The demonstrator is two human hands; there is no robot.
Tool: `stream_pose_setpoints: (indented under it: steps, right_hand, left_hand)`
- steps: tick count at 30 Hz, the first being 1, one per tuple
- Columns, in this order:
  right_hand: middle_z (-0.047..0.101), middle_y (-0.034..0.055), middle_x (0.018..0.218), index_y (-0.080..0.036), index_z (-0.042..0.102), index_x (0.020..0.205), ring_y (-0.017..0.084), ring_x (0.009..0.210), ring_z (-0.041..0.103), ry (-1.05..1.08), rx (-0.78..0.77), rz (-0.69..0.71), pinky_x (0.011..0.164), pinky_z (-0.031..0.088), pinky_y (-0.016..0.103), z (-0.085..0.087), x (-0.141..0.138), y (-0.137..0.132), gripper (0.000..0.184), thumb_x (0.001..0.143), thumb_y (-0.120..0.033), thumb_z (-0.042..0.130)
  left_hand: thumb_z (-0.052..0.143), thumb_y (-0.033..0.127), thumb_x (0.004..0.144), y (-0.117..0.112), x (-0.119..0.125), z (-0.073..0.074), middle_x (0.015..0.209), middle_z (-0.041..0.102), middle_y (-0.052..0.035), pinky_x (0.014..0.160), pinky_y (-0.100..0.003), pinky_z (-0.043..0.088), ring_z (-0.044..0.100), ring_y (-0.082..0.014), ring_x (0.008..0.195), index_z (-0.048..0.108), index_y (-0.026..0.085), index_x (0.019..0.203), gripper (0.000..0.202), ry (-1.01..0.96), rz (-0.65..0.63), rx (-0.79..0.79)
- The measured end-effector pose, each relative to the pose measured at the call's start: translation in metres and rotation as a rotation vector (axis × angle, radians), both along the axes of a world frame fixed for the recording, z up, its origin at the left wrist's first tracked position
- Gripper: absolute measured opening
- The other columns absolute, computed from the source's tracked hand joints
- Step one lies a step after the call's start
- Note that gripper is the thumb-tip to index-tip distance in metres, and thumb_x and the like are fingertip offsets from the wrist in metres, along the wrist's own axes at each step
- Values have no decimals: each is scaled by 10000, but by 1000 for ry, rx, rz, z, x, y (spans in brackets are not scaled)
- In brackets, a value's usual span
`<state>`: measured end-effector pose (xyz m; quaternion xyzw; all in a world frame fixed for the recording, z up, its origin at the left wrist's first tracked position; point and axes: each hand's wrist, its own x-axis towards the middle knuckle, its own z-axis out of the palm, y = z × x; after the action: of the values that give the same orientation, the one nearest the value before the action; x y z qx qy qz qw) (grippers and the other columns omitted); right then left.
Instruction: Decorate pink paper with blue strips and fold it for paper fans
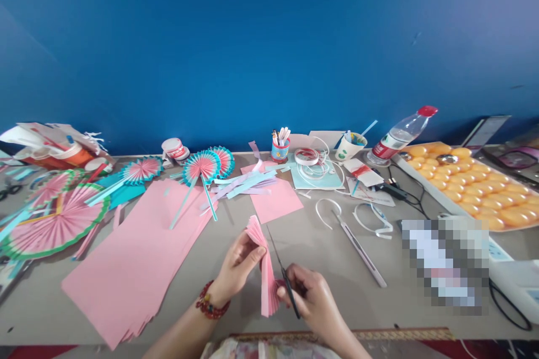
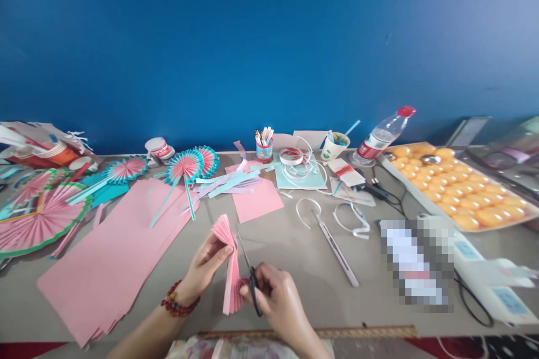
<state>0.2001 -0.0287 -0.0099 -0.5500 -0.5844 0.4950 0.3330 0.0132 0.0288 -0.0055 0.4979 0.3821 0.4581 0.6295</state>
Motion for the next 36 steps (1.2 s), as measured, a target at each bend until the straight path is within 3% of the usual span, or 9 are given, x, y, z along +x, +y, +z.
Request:
stream_pose_setpoints:
  steps: [6, 12, 16, 20, 28, 36]
  right_hand:
    - [535, 13, 767, -189, 537, 895, 129, 627, 451, 253, 8, -87, 550, 346, 234, -5, 12, 4, 384, 867, -572, 546]
    - [631, 64, 976, -201, 589, 1015, 208, 874, 581, 163, 130, -96, 787, 455, 300, 3, 7, 17, 349, 772, -437, 673]
    - [627, 19, 822, -200, 572, 873, 175, 760, 571, 39, 108, -83, 734, 459, 289, 10, -9, 24, 225, 708, -298, 690]
    - [589, -7, 725, -202, 526, 768, 141, 655, 524, -3, 85, -102, 652, 446, 266, 3, -13, 23, 123, 717, -253, 625]
    - [497, -51, 616, -215, 471, 702, 116, 564, 476, -106, 148, -71, 595, 422, 241, -5, -11, 19, 133, 684, -243, 600]
    - [488, -58, 596, -211, 483, 694, 114, 560, 476, -131, 79, -17, 594, 402, 233, -6, -15, 18, 122, 666, -254, 594]
  left_hand:
    - [625, 370, 895, 2, 2, 1, 800, 585, -17, 679, -225, 450, 516, -124, 714, 622, 165, 939, 210, -36, 27, 10]
    - [598, 365, 908, 4, 7, 6, 761, 562, 0, 652, -224, 453, 513, -113, 669, 595, 162, 903, 204, 14, 90, 37]
    - [586, 363, 914, 4, 8, 7, 781, 564, -8, 664, -229, 445, 507, -114, 687, 593, 154, 906, 210, 22, 97, 60]
    - [609, 354, 899, 6, 6, 2, 760, 563, -2, 661, -226, 440, 502, -108, 676, 588, 154, 884, 202, -19, 118, 33]
    - [688, 350, 842, 11, 5, 1, 832, 648, -27, 712, -240, 464, 567, -130, 749, 581, 171, 904, 217, -95, 165, -28]
    - [640, 346, 884, 8, 6, 5, 772, 666, -23, 785, -291, 484, 615, -152, 764, 570, 181, 908, 181, -170, 234, -61]
